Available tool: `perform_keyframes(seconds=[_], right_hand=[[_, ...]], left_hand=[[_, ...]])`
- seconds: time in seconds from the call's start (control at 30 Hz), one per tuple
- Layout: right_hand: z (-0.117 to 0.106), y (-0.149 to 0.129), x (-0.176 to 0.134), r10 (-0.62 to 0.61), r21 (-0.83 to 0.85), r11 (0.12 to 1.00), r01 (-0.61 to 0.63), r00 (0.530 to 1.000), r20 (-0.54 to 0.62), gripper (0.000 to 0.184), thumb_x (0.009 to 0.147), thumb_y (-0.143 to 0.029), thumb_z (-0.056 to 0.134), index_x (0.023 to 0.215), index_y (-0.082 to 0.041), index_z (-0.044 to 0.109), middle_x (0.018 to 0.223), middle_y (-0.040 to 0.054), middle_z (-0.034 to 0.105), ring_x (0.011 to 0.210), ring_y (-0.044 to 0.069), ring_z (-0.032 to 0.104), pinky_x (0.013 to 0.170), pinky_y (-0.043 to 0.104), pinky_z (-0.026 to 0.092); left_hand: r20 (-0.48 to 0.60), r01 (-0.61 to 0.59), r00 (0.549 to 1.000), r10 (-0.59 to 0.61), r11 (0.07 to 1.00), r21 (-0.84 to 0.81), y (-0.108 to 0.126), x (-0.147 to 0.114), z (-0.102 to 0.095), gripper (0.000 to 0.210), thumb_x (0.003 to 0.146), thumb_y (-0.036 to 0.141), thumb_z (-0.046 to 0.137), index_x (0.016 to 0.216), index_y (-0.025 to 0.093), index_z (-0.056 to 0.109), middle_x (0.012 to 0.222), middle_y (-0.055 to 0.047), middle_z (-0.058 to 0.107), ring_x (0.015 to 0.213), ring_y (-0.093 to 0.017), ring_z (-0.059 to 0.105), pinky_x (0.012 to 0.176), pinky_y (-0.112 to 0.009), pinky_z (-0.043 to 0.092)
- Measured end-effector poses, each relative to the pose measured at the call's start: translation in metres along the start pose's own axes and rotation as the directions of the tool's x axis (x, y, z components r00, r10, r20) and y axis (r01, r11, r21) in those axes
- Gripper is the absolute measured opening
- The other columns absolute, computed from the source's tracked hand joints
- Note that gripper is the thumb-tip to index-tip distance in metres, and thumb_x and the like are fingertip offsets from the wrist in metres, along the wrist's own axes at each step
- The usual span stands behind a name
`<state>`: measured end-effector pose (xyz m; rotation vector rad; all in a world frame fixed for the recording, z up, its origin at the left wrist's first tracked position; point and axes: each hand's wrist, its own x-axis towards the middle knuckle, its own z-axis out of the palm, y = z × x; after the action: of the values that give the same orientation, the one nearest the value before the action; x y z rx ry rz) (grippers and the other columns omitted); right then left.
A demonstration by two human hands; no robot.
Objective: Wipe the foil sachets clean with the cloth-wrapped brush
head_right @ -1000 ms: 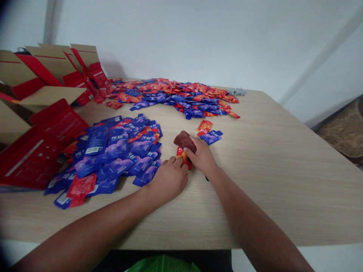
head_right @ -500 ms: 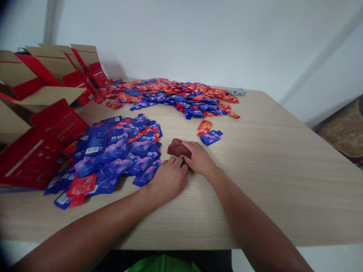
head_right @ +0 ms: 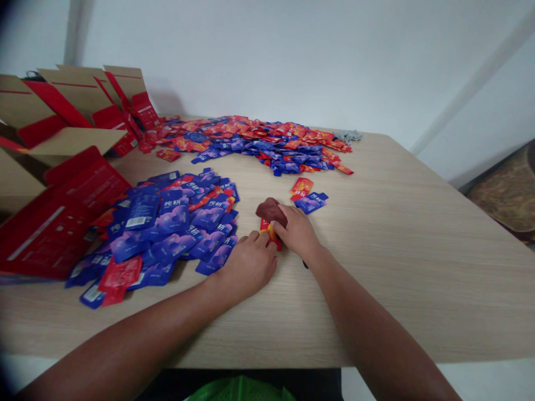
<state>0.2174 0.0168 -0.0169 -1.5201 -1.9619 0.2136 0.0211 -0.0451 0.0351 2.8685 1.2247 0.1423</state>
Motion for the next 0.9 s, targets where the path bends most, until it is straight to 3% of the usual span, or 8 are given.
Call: perform_keyframes(seconds=[0.13,0.33,0.53,0.9], right_hand=[[0.000,0.001,0.000,0.047,0.021,0.999,-0.047,0.999,-0.015,0.049,0.095,-0.035,0.067,0.141,-0.018,0.065,0.133,0.0159,0.072,0.122,0.036,0.066,0.110,0.055,0.050],[-0.005,-0.008,-0.003,-0.045,0.159,0.986,0.059,0.995,-0.091,0.052,0.095,-0.034,0.069,0.146,-0.024,0.062,0.139,0.0124,0.071,0.126,0.033,0.065,0.111,0.054,0.051],[-0.002,-0.010,-0.003,-0.201,0.176,0.966,0.188,0.978,0.057,0.052,0.092,-0.026,0.071,0.144,-0.026,0.064,0.142,0.0104,0.070,0.128,0.032,0.065,0.113,0.054,0.050],[0.000,-0.009,-0.003,-0.154,0.121,0.982,0.148,0.987,0.042,0.053,0.093,-0.028,0.072,0.145,-0.025,0.063,0.138,0.0107,0.072,0.124,0.031,0.066,0.111,0.052,0.051]], left_hand=[[0.002,-0.001,1.000,0.001,1.000,-0.004,0.000,0.000,0.000,0.029,0.105,0.029,0.052,0.118,0.014,0.072,0.121,-0.019,0.069,0.112,-0.035,0.062,0.088,-0.049,0.056],[0.015,-0.008,1.000,0.008,1.000,-0.007,0.000,0.000,-0.001,0.031,0.105,0.030,0.052,0.122,0.013,0.072,0.126,-0.020,0.067,0.115,-0.036,0.061,0.090,-0.050,0.056],[0.012,-0.019,1.000,0.020,1.000,-0.009,0.000,0.000,-0.003,0.030,0.105,0.027,0.051,0.122,0.013,0.072,0.129,-0.020,0.067,0.117,-0.035,0.061,0.090,-0.049,0.057],[0.000,-0.019,1.000,0.019,1.000,0.006,0.000,0.000,0.000,0.031,0.105,0.028,0.052,0.125,0.012,0.070,0.137,-0.021,0.065,0.119,-0.034,0.060,0.093,-0.048,0.056]])
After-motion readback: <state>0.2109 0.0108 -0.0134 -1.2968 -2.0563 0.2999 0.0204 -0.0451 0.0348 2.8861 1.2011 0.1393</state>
